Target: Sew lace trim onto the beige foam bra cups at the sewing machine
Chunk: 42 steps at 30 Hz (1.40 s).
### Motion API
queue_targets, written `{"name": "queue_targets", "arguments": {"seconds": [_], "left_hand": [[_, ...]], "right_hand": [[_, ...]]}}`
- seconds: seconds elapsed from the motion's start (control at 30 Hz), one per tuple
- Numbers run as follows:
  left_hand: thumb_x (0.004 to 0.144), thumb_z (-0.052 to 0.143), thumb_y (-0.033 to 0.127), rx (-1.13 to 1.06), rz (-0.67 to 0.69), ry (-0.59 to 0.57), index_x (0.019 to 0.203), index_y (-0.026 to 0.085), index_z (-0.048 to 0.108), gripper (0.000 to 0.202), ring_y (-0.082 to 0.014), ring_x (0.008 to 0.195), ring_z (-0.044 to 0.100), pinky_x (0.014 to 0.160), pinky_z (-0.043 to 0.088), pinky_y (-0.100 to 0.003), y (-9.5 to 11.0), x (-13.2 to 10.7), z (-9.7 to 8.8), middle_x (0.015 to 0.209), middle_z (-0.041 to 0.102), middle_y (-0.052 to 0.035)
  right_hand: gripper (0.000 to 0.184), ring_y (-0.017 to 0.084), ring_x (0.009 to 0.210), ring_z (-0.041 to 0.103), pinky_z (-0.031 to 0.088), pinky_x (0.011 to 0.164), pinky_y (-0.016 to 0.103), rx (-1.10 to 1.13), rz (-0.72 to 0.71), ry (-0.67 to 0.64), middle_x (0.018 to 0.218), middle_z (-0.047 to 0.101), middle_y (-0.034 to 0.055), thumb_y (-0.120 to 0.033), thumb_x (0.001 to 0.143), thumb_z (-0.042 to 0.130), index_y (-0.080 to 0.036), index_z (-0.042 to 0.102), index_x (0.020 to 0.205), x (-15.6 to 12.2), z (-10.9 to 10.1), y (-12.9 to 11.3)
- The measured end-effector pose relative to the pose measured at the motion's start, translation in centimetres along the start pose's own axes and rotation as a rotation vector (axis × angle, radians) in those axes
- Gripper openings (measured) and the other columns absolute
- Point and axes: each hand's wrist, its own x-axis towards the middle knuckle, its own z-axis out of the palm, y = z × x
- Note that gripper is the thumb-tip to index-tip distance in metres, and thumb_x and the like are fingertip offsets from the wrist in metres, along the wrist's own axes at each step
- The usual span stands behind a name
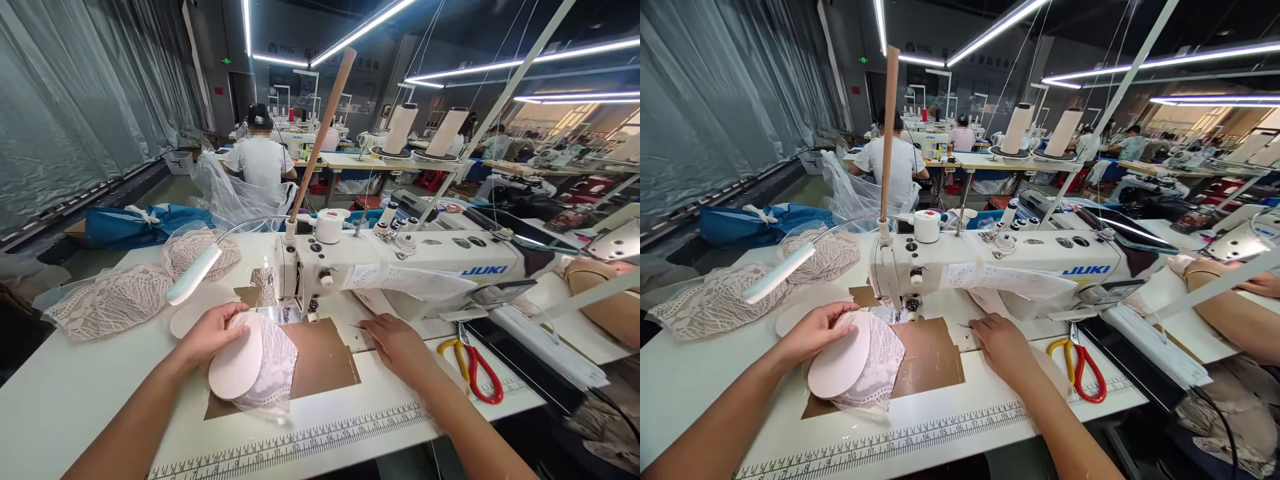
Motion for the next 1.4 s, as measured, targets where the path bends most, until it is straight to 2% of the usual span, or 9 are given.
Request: {"name": "queue_targets", "arguments": {"seconds": [0.1, 0.17, 0.33, 0.47, 0.57, 0.7, 0.9, 1.23, 1.4], "left_hand": [[0.077, 0.068, 0.046, -0.204, -0.046, -0.094, 0.098, 0.015, 0.064, 0.038, -0.0247, 0.084, 0.066, 0.072, 0.05, -0.031, 0.3, -0.7, 0.3, 0.093, 0.07, -0.0065], [0.076, 0.07, 0.047, -0.311, -0.084, -0.136, 0.089, 0.015, 0.064, 0.035, -0.0207, 0.074, 0.063, 0.063, 0.046, -0.028, 0.8, -1.1, 0.5, 0.082, 0.067, -0.0034], [0.075, 0.073, 0.044, -0.431, -0.108, -0.211, 0.086, 0.015, 0.067, 0.032, -0.0177, 0.072, 0.058, 0.064, 0.043, -0.027, 2.0, -1.7, 1.1, 0.08, 0.065, -0.0031], [0.077, 0.072, 0.044, -0.484, -0.084, -0.331, 0.089, 0.014, 0.071, 0.032, -0.0178, 0.073, 0.055, 0.067, 0.041, -0.028, 2.3, -2.1, 1.5, 0.08, 0.065, -0.0039], [0.08, 0.069, 0.046, -0.478, -0.039, -0.388, 0.082, 0.013, 0.071, 0.033, -0.0146, 0.065, 0.049, 0.061, 0.036, -0.027, 2.2, -2.3, 1.8, 0.07, 0.059, -0.0014], [0.078, 0.069, 0.048, -0.498, -0.04, -0.388, 0.08, 0.013, 0.07, 0.035, -0.0141, 0.062, 0.046, 0.058, 0.033, -0.026, 2.0, -2.4, 2.0, 0.066, 0.056, -0.0005], [0.074, 0.073, 0.048, -0.542, -0.034, -0.384, 0.08, 0.012, 0.072, 0.036, -0.0156, 0.066, 0.046, 0.06, 0.034, -0.027, 2.3, -2.5, 2.2, 0.069, 0.057, -0.0022], [0.074, 0.072, 0.05, -0.559, -0.017, -0.433, 0.061, 0.014, 0.055, 0.042, -0.0098, 0.057, 0.024, 0.054, 0.015, -0.027, 1.6, -2.3, 3.0, 0.058, 0.031, 0.0051], [0.078, 0.07, 0.048, -0.545, -0.006, -0.481, 0.057, 0.017, 0.046, 0.045, -0.0098, 0.057, 0.02, 0.055, 0.011, -0.029, 1.7, -2.3, 3.0, 0.059, 0.025, 0.0054]], "right_hand": [[0.041, 0.025, 0.096, 0.061, 0.051, 0.085, 0.04, 0.095, -0.032, 0.087, 0.104, 0.068, 0.0139, -0.006, 0.088, 0.037, -0.014, 0.06, 0.121, -0.2, -0.3, -1.4], [0.045, 0.024, 0.091, 0.063, 0.052, 0.08, 0.038, 0.169, -0.044, 0.06, 0.107, 0.067, 0.0139, -0.008, 0.089, 0.034, -0.016, 0.056, 0.127, -0.2, -0.6, -2.8], [0.041, 0.021, 0.09, 0.064, 0.052, 0.078, 0.033, 0.42, -0.136, -0.08, 0.109, 0.067, 0.0102, -0.022, 0.096, 0.035, -0.019, 0.05, 0.134, 0.8, -1.2, -7.3], [0.042, 0.021, 0.095, 0.063, 0.05, 0.08, 0.032, 0.6, -0.127, -0.051, 0.108, 0.068, 0.0079, -0.036, 0.1, 0.034, -0.022, 0.053, 0.134, 2.4, -0.5, -10.0], [0.038, 0.022, 0.096, 0.063, 0.05, 0.081, 0.032, 0.705, -0.1, -0.014, 0.108, 0.07, 0.0071, -0.035, 0.096, 0.044, -0.022, 0.061, 0.127, 3.5, 0.1, -11.2], [0.033, 0.021, 0.093, 0.065, 0.051, 0.078, 0.031, 0.861, -0.044, -0.022, 0.107, 0.071, 0.0052, -0.028, 0.087, 0.055, -0.023, 0.067, 0.118, 4.2, 0.6, -12.2], [0.023, 0.015, 0.073, 0.06, 0.045, 0.064, 0.025, 0.902, -0.019, -0.025, 0.083, 0.068, -0.001, -0.024, 0.085, 0.058, -0.024, 0.067, 0.105, 4.6, 0.7, -13.3], [0.019, 0.018, 0.087, 0.063, 0.048, 0.075, 0.027, 1.085, 0.023, -0.026, 0.094, 0.072, 0.0014, -0.022, 0.083, 0.06, -0.022, 0.07, 0.099, 5.1, 1.4, -14.1], [0.014, 0.017, 0.082, 0.063, 0.048, 0.073, 0.027, 1.14, 0.022, -0.024, 0.089, 0.072, 0.002, -0.023, 0.084, 0.06, -0.02, 0.072, 0.091, 5.2, 1.6, -13.8]]}}
